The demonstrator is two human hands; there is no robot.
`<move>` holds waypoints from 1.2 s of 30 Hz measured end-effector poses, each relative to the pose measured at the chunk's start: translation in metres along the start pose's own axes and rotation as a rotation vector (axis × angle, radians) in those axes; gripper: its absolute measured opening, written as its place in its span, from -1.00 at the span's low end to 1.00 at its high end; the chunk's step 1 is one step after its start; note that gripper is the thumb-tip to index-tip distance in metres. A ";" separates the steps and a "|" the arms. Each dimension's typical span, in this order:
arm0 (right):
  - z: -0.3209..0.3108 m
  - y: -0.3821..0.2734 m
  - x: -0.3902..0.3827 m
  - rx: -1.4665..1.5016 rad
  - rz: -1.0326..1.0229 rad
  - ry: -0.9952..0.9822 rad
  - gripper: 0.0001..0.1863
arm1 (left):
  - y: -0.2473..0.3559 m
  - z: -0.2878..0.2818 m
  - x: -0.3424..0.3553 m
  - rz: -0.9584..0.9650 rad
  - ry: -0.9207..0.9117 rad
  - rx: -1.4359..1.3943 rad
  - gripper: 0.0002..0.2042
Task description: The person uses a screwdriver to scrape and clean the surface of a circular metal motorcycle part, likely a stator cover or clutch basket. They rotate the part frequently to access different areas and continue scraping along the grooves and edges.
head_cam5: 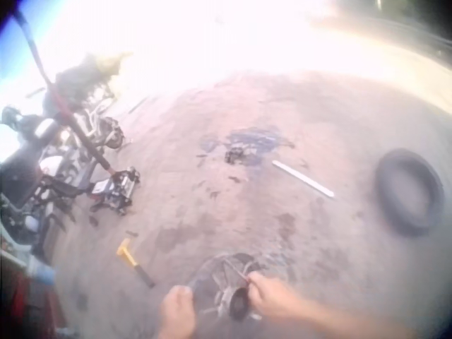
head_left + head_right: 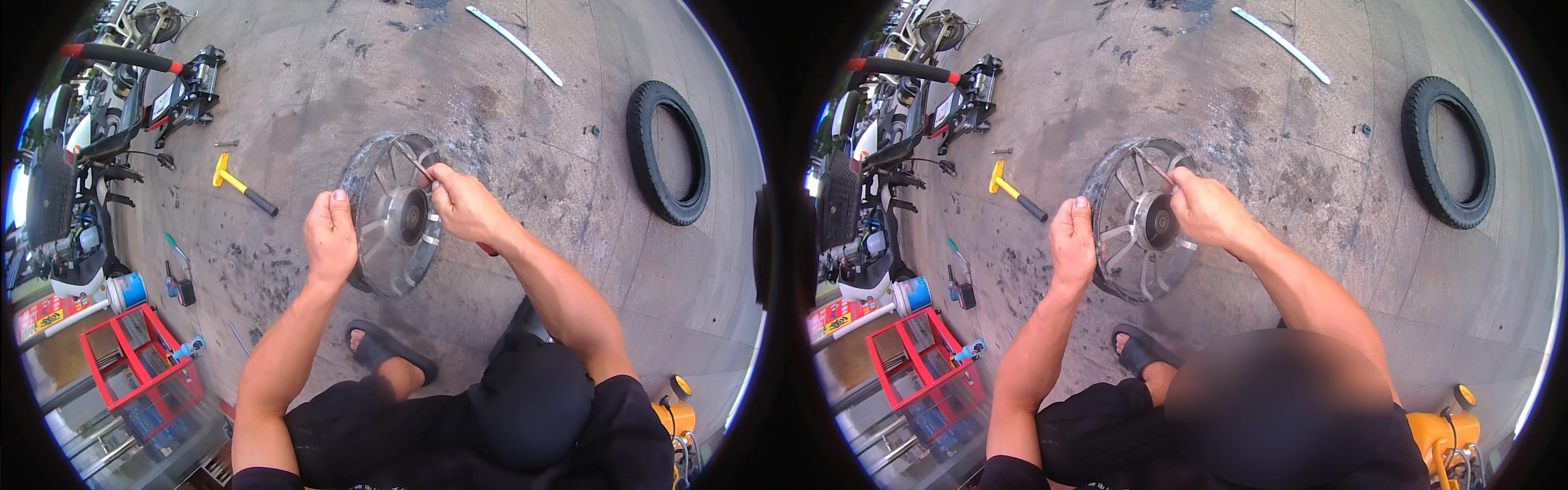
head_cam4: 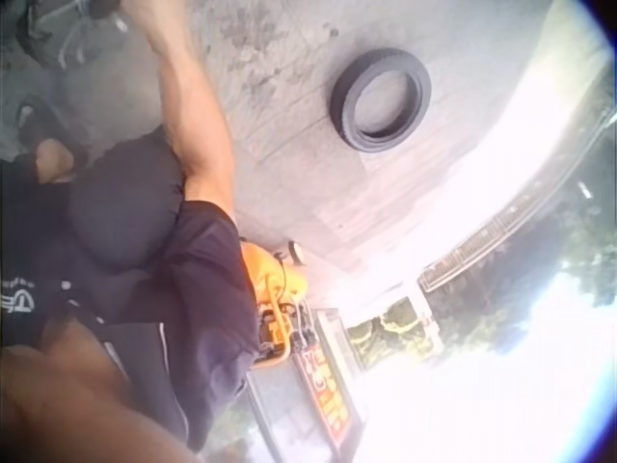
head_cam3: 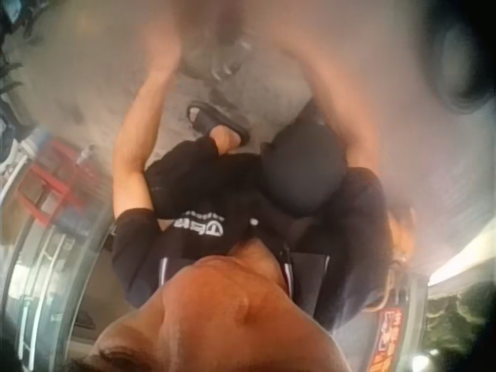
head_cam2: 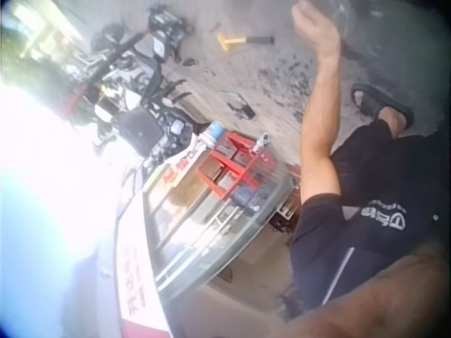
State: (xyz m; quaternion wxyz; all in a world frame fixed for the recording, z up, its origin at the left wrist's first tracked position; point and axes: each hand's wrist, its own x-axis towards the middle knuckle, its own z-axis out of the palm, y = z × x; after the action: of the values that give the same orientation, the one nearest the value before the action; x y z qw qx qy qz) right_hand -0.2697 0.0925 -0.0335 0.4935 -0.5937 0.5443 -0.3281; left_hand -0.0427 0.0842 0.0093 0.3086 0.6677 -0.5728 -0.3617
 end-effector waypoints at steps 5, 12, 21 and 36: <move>0.003 -0.005 0.000 -0.131 -0.004 0.037 -0.84 | 0.005 0.000 0.003 0.028 -0.017 0.067 -0.68; -0.003 -0.026 -0.004 -0.249 0.038 -0.056 -0.80 | 0.009 -0.001 0.003 -0.007 -0.026 0.008 -0.67; -0.007 -0.009 0.020 -0.220 0.024 0.049 -0.80 | 0.002 -0.003 0.004 -0.040 -0.023 -0.029 -0.66; 0.009 -0.032 -0.013 -0.198 -0.054 -0.120 -0.80 | -0.002 -0.007 0.001 -0.010 -0.032 -0.020 -0.66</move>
State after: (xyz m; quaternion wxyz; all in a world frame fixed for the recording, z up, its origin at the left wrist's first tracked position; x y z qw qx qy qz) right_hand -0.2538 0.1042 -0.0041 0.4550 -0.6725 0.5275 -0.2499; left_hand -0.0356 0.0836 0.0114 0.3042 0.6616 -0.5707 -0.3795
